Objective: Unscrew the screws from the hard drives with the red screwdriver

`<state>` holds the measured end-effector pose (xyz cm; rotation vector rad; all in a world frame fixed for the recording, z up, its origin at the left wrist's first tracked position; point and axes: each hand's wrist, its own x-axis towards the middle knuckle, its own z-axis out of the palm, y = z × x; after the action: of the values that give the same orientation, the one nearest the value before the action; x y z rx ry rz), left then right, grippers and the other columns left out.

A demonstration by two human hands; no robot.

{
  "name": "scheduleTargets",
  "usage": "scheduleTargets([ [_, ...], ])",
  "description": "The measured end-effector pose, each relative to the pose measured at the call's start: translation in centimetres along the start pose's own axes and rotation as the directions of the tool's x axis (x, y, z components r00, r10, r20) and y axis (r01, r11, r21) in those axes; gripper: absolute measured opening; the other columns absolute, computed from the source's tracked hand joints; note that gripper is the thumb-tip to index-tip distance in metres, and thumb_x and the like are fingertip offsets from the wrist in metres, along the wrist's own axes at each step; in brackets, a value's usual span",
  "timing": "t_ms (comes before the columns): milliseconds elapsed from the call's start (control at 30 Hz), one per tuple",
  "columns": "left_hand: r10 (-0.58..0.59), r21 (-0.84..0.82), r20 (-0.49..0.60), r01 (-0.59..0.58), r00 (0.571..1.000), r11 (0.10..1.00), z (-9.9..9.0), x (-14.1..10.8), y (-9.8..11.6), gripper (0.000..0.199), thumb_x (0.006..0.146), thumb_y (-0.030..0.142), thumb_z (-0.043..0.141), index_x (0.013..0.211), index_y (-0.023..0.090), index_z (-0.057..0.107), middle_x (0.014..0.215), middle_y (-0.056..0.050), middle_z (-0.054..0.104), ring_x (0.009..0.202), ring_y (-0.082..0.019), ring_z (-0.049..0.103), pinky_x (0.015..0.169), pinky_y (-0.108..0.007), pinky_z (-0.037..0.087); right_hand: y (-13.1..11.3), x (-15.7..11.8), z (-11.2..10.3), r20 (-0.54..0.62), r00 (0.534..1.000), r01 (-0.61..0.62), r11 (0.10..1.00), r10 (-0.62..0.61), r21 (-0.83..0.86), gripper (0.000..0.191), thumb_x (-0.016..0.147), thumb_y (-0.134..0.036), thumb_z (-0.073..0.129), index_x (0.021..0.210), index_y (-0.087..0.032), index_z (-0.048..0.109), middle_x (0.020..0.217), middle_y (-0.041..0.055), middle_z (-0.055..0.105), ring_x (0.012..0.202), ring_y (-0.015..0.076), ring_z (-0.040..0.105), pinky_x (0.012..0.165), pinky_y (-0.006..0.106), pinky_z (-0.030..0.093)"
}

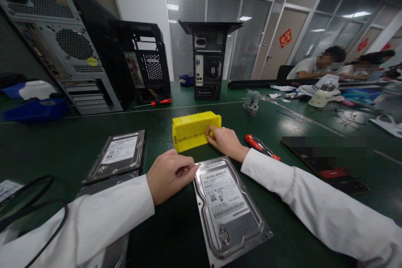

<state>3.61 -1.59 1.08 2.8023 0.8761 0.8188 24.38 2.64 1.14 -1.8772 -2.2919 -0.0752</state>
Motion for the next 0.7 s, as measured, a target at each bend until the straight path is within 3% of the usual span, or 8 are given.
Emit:
scheduleTargets([
  [433, -0.177, -0.058, 0.014, 0.178, 0.984, 0.982, -0.16, 0.03, -0.18, 0.041, 0.089, 0.038, 0.041, 0.056, 0.018, 0.054, 0.051, 0.002, 0.051, 0.055, -0.012, 0.046, 0.058, -0.024, 0.033, 0.23, -0.08, 0.29, -0.007, 1.000, -0.018, 0.994, 0.019, 0.104, 0.031, 0.088, -0.031, 0.050, 0.114, -0.013, 0.053, 0.111, 0.0087, 0.056, 0.096, 0.0178, 0.058, 0.081, 0.038, 0.049],
  [700, -0.217, -0.071, 0.055, 0.220, 0.975, 0.973, -0.26, 0.21, -0.19, 0.040, 0.089, 0.039, 0.041, 0.060, 0.018, 0.057, 0.054, 0.002, 0.056, 0.057, -0.013, 0.049, 0.060, -0.024, 0.034, 0.49, 0.66, 0.37, -0.014, 0.999, -0.027, 0.935, 0.034, 0.352, 0.030, 0.089, -0.031, 0.049, 0.112, -0.013, 0.054, 0.110, 0.0085, 0.057, 0.095, 0.0174, 0.058, 0.081, 0.038, 0.049],
])
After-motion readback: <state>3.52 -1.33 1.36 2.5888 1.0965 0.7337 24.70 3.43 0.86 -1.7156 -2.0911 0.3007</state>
